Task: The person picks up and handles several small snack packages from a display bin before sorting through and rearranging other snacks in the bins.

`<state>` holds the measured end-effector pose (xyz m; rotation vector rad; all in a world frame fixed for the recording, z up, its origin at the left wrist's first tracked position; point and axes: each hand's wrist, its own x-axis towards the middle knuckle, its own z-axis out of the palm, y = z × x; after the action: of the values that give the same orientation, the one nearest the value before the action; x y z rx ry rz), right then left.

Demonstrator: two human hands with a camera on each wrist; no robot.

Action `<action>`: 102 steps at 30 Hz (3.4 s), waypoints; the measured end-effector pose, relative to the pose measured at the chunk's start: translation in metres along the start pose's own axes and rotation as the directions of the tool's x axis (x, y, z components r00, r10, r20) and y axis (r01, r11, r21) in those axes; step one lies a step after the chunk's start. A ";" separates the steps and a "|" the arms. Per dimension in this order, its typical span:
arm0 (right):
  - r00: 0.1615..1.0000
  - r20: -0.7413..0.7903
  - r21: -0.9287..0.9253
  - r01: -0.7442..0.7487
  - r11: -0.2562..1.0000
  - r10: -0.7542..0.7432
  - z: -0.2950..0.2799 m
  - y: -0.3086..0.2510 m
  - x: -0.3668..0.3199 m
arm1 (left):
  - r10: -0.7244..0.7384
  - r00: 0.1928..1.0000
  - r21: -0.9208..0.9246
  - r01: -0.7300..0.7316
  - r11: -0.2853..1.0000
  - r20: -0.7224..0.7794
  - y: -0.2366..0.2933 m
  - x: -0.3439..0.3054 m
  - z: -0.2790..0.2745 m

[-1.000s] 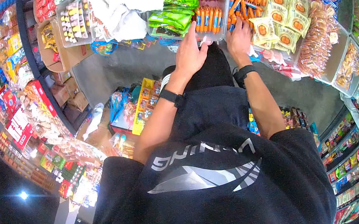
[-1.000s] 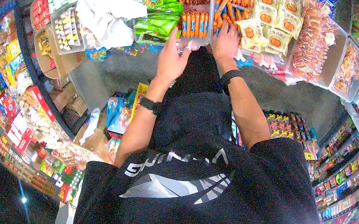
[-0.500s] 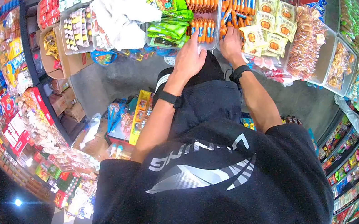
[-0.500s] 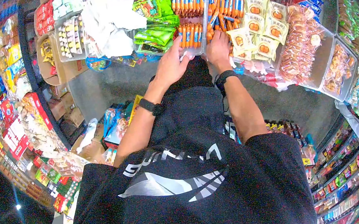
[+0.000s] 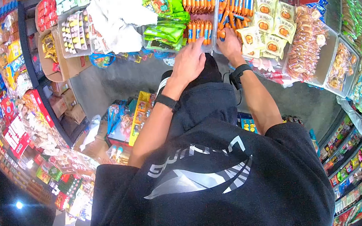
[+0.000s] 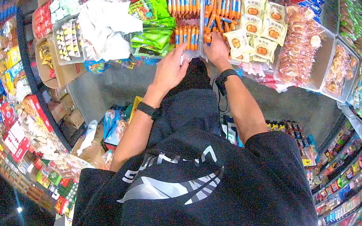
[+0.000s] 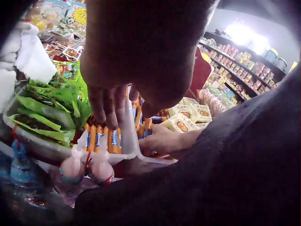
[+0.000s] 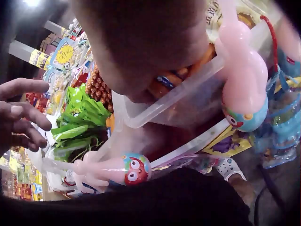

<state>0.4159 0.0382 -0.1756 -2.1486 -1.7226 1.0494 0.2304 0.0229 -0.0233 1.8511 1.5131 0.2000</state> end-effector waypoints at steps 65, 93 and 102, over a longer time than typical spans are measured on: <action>0.955 0.143 0.949 -0.057 0.311 -0.261 -0.130 -0.136 -0.048 | -0.116 0.896 -0.837 0.347 -0.423 0.430 0.023 0.046 -0.006; 0.740 0.603 0.796 -0.580 0.171 -0.296 -0.085 -0.116 -0.080 | -0.138 0.989 -0.715 0.127 0.687 0.044 0.015 0.025 -0.028; 0.740 0.645 0.764 -0.633 0.124 -0.190 -0.069 -0.097 -0.087 | -0.059 0.989 -0.411 0.112 0.905 0.138 0.010 0.013 -0.017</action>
<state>0.3780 0.0066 -0.0363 -1.0976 -0.2124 2.3040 0.2328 0.0417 -0.0092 1.4263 1.3393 0.3352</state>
